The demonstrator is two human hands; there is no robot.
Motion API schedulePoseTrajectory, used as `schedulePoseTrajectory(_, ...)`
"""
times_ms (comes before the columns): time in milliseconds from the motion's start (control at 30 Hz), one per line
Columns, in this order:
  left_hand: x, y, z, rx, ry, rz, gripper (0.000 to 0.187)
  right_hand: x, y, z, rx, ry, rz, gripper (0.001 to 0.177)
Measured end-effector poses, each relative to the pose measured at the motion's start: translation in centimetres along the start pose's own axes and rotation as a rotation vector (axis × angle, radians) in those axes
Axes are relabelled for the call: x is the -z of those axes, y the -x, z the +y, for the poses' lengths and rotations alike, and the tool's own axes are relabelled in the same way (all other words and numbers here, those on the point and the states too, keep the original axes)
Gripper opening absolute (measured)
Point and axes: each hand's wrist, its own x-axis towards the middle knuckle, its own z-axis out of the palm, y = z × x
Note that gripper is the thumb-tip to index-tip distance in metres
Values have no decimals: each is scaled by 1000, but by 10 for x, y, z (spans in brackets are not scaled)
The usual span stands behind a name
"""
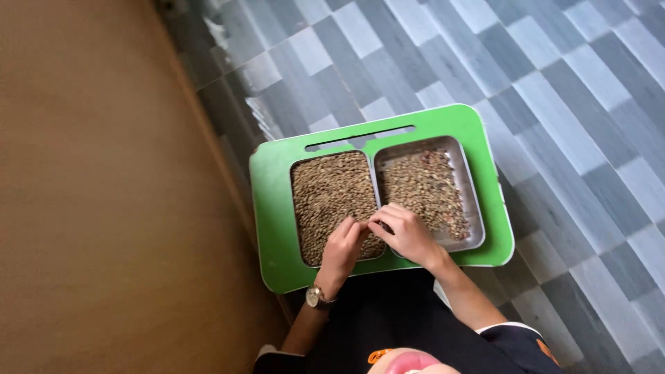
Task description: Hand-sorting green coffee beans to remove defects, transferring them between two metal trays on a low table.
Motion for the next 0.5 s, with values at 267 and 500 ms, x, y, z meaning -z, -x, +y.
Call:
schedulePoseTrajectory(267, 0, 7, -23, 11, -19, 14, 13, -15, -16, 8, 71, -85, -49, 11)
schedulePoseTrajectory(500, 14, -7, -5, 83, 79, -90, 9, 4, 9, 41, -12, 4, 50, 6)
